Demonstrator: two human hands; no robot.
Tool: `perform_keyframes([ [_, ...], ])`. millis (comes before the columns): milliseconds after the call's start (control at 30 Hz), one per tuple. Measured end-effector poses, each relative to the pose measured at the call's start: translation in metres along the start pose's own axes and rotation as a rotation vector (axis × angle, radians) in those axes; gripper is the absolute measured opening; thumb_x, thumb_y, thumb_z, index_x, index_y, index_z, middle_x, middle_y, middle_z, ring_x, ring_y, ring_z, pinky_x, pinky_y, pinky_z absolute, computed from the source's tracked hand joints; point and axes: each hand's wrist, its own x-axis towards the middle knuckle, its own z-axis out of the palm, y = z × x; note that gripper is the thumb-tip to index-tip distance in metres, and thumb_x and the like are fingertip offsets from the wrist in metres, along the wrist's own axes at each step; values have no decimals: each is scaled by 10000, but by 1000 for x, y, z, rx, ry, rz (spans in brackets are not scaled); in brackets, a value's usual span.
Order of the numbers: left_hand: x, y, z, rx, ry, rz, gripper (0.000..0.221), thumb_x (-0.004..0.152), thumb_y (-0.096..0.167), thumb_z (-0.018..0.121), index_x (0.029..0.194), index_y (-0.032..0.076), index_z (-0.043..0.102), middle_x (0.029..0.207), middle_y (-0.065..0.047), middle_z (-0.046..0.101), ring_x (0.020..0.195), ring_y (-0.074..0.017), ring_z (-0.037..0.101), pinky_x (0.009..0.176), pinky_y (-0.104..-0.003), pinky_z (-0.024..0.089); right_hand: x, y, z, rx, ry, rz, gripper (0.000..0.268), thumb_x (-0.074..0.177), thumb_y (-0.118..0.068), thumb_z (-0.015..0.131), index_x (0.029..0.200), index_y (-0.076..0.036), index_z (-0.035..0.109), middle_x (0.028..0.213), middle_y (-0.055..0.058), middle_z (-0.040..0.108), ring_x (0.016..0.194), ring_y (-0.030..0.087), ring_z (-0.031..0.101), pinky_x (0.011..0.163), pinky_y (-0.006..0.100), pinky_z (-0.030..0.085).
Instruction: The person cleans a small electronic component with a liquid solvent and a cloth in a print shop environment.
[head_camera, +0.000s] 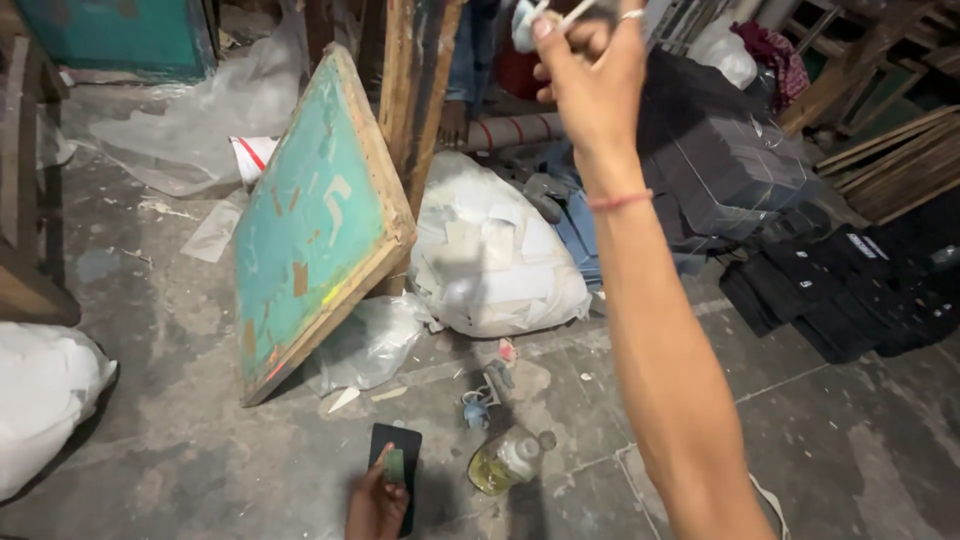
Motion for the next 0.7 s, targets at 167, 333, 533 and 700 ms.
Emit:
perform_keyframes([
  [167, -14, 5, 16, -31, -18, -11, 484, 967, 203, 549, 1451, 187, 550, 914, 36, 680, 589, -78, 540, 540, -265, 501, -94, -18, 26, -269, -36, -488, 711, 1027, -21, 771, 1577, -53, 321, 1218, 173, 640, 896, 151, 732, 713, 248, 609],
  [333, -24, 4, 30, -97, -86, 5, 466, 973, 202, 549, 1439, 174, 564, 992, 39, 707, 635, -83, 568, 562, -262, 517, -221, -19, 35, -532, -473, -837, 299, 973, -53, 712, 1256, -149, 697, 1105, 69, 739, 820, 174, 712, 699, 312, 604],
  [533, -29, 8, 42, -271, -400, 53, 392, 1045, 172, 655, 1434, 123, 638, 1224, -92, 729, 923, -210, 708, 638, -299, 590, -325, 67, 49, -187, -568, 229, 371, 911, -82, 762, 1273, -59, 683, 964, 72, 746, 738, 121, 654, 681, 266, 554],
  [700, -38, -4, 33, -87, -233, 163, 430, 1021, 234, 638, 1428, 111, 575, 1064, 10, 696, 807, -98, 653, 625, -252, 531, -422, 143, 40, 113, -549, 737, 309, 924, 9, 695, 1231, 33, 712, 951, 28, 761, 859, 61, 692, 776, 230, 572],
])
